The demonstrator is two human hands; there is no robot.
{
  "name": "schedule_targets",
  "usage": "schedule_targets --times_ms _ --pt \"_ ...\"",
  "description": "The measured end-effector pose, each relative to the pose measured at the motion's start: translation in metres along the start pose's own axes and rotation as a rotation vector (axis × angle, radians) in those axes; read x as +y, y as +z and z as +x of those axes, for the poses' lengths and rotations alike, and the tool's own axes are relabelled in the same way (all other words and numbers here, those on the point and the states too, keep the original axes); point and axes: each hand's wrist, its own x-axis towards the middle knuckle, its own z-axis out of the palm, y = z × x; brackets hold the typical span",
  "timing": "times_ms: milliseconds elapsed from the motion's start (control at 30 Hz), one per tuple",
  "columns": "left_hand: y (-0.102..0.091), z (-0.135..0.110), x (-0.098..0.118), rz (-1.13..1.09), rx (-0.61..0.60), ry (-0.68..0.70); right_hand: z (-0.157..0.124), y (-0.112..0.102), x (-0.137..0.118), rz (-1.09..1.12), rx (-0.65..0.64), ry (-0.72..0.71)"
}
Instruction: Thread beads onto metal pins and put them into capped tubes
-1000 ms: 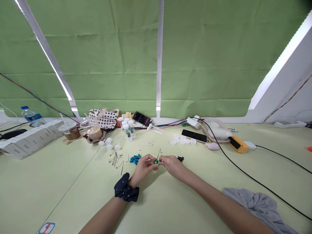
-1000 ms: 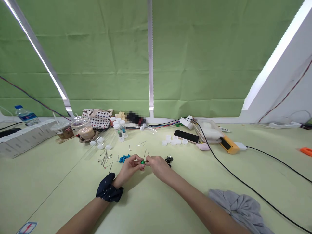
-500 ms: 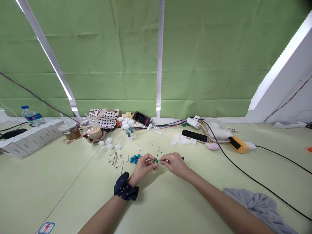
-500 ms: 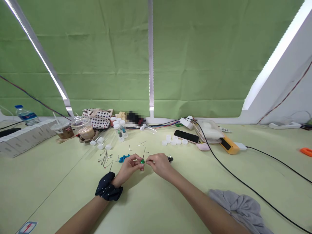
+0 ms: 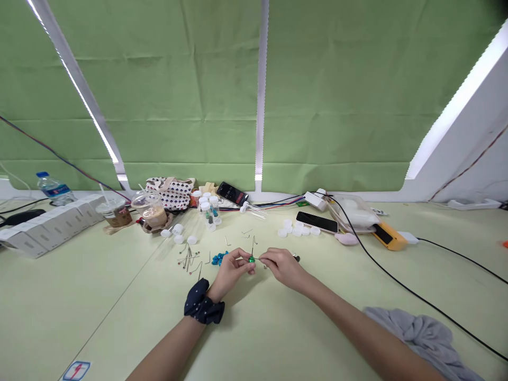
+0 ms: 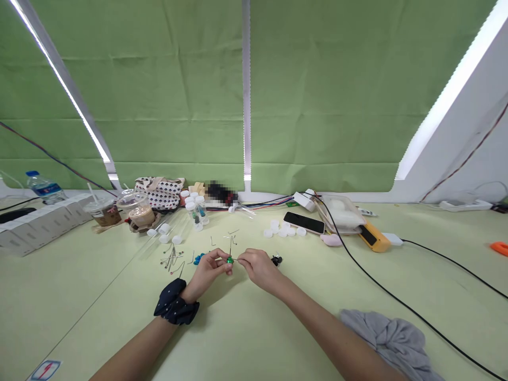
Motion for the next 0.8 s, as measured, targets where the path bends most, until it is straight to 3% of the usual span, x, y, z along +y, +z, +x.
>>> schedule_targets --times_ms 233,800 --pt "0.0004 -0.0013 -0.0008 0.0 -0.024 -0.001 -0.0004 0.0009 0.0028 -0.114 0.02 0.038" --pt "0.0036 -0.0017 0.0047 -0.015 -0.051 0.011 -0.0054 0.0061 -0.0007 -0.325 0.093 -0.145"
